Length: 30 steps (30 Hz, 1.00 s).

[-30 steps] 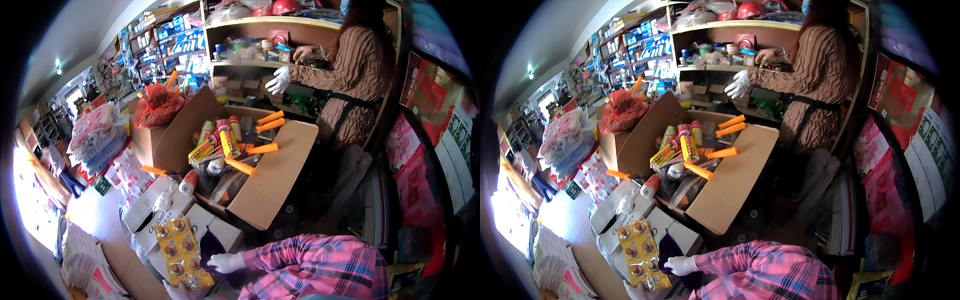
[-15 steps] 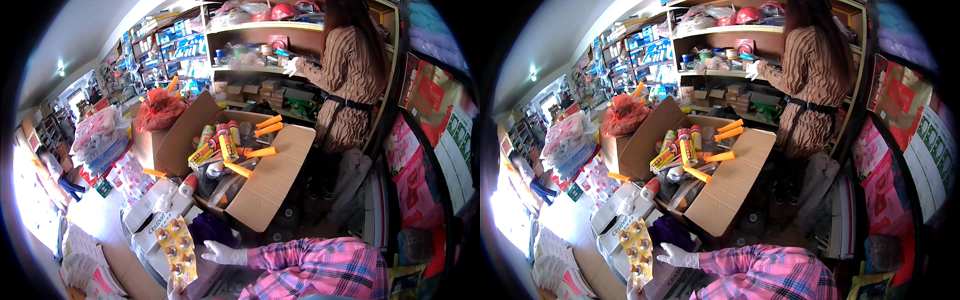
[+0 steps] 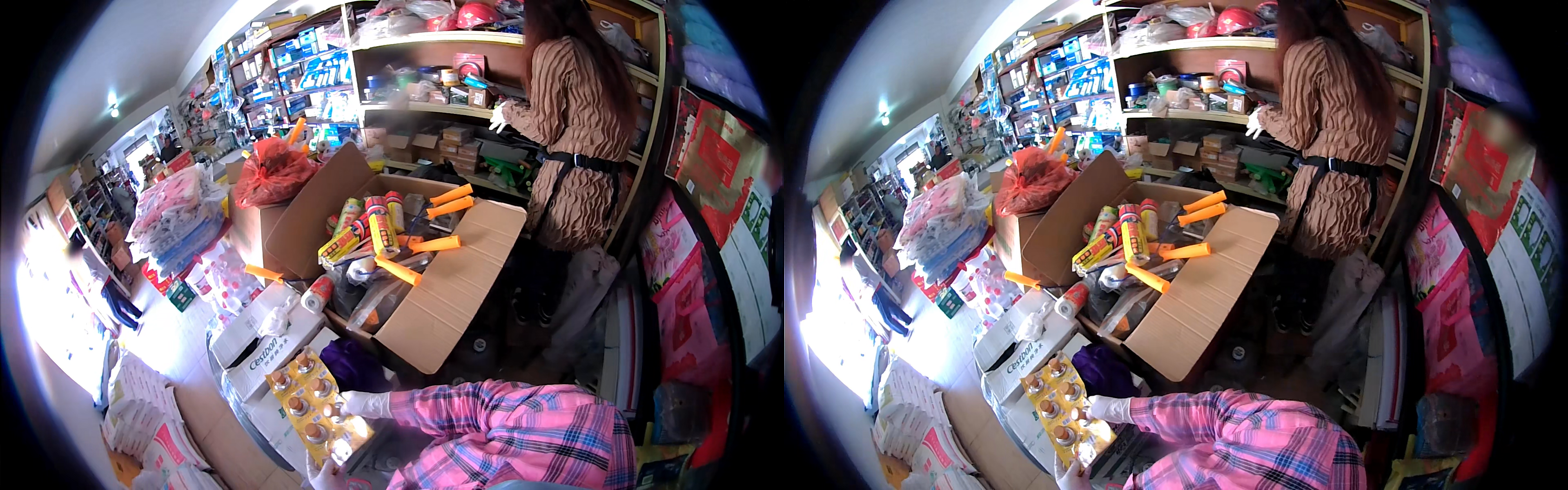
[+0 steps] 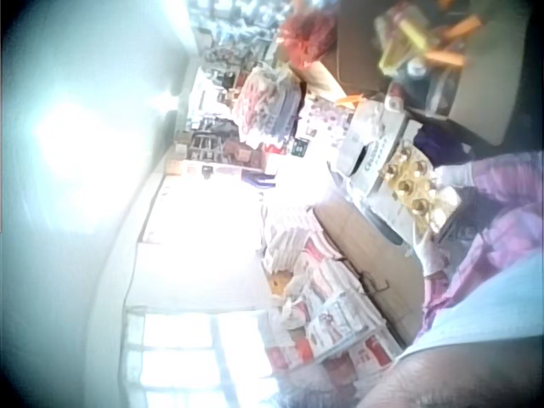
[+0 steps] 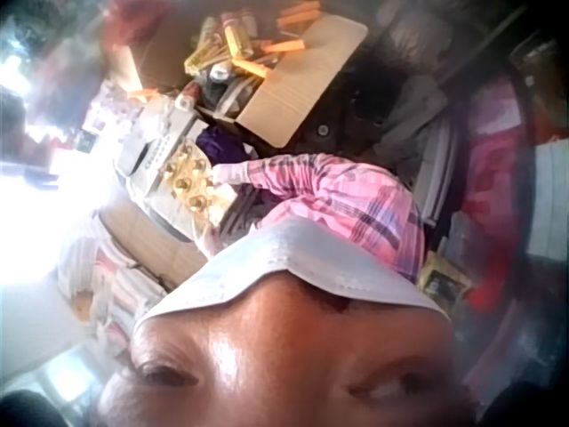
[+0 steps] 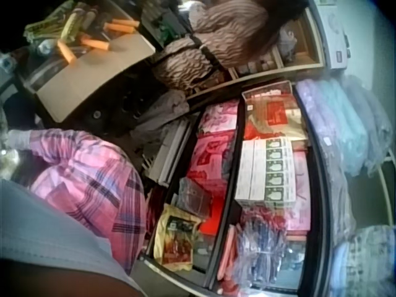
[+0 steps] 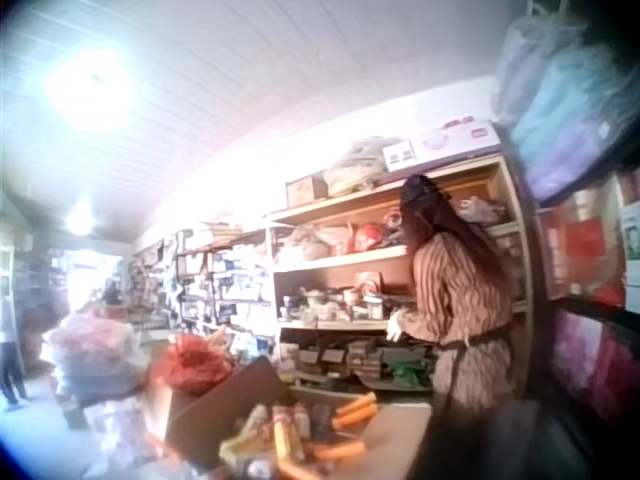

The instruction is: The person wipes various items with a purple cloth, including a pink helmet, a white plastic bag, a box of small round objects, and several toy guns. The person places the cleaned items into a cardboard box.

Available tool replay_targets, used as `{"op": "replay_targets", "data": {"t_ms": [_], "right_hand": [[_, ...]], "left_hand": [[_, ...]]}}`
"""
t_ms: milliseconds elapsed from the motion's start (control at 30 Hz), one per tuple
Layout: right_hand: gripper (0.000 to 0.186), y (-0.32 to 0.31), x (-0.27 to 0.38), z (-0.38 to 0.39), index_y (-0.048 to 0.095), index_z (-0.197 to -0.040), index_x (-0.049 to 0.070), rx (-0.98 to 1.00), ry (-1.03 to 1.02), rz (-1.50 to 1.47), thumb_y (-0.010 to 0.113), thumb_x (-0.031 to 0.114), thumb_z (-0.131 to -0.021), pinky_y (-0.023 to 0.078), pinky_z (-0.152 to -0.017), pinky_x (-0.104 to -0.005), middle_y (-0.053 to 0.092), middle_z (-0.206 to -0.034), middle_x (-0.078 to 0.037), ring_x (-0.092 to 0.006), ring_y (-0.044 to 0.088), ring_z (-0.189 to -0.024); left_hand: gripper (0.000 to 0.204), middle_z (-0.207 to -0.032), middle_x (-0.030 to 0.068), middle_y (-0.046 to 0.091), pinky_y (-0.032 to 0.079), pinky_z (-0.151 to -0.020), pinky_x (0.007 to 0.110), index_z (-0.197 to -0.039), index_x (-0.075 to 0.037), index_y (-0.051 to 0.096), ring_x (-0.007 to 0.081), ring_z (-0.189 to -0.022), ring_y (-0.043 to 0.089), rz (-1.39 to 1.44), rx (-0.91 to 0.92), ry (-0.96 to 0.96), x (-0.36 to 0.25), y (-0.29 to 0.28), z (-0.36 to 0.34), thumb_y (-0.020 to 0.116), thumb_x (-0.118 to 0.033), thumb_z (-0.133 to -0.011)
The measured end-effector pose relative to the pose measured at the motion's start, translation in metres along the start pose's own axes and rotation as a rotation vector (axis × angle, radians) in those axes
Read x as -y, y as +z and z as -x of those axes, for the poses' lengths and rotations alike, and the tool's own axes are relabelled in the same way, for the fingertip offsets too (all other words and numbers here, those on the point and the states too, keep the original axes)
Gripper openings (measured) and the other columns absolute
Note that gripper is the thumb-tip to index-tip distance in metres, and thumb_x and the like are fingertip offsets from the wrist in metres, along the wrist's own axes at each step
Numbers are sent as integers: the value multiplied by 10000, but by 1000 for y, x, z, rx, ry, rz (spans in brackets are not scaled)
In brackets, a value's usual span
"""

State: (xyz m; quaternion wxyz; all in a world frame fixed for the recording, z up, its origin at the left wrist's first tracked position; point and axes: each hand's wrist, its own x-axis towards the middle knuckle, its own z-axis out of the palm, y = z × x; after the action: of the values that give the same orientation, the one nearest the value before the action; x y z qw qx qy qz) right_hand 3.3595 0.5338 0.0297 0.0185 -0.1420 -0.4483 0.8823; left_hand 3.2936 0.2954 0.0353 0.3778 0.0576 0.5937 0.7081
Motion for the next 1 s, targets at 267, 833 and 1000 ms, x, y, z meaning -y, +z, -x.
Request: {"op": "replay_targets", "data": {"t_ms": [267,833,1000], "right_hand": [[415,10,14,27,517,-1242,7,-76,-236,342,495,-41,-831,449,-901,-291,586,-1138,-66,-143,530,-1053],[554,-14,67,126,359,-1441,54,-176,-338,175,584,63,-934,413,-1025,-314,499,-1335,-62,-162,495,-1209],[512,-39,86,146,402,-1407,63,-291,-472,214,602,109,-939,402,-1027,-307,509,-1318,-52,-161,492,-1202]], "left_hand": [[474,-1257,104,533,513,-845,325,-1398,-43,420,226,-1060,557,34,49,7,-34,56,18,551,-116,-949],[529,-1336,139,501,517,-877,420,-1442,-139,373,281,-1154,542,82,49,-109,-48,96,45,571,-266,-968],[562,-1365,224,473,405,-1024,421,-1398,36,391,343,-1247,480,-601,-117,568,-22,62,0,593,-237,-951]]}}
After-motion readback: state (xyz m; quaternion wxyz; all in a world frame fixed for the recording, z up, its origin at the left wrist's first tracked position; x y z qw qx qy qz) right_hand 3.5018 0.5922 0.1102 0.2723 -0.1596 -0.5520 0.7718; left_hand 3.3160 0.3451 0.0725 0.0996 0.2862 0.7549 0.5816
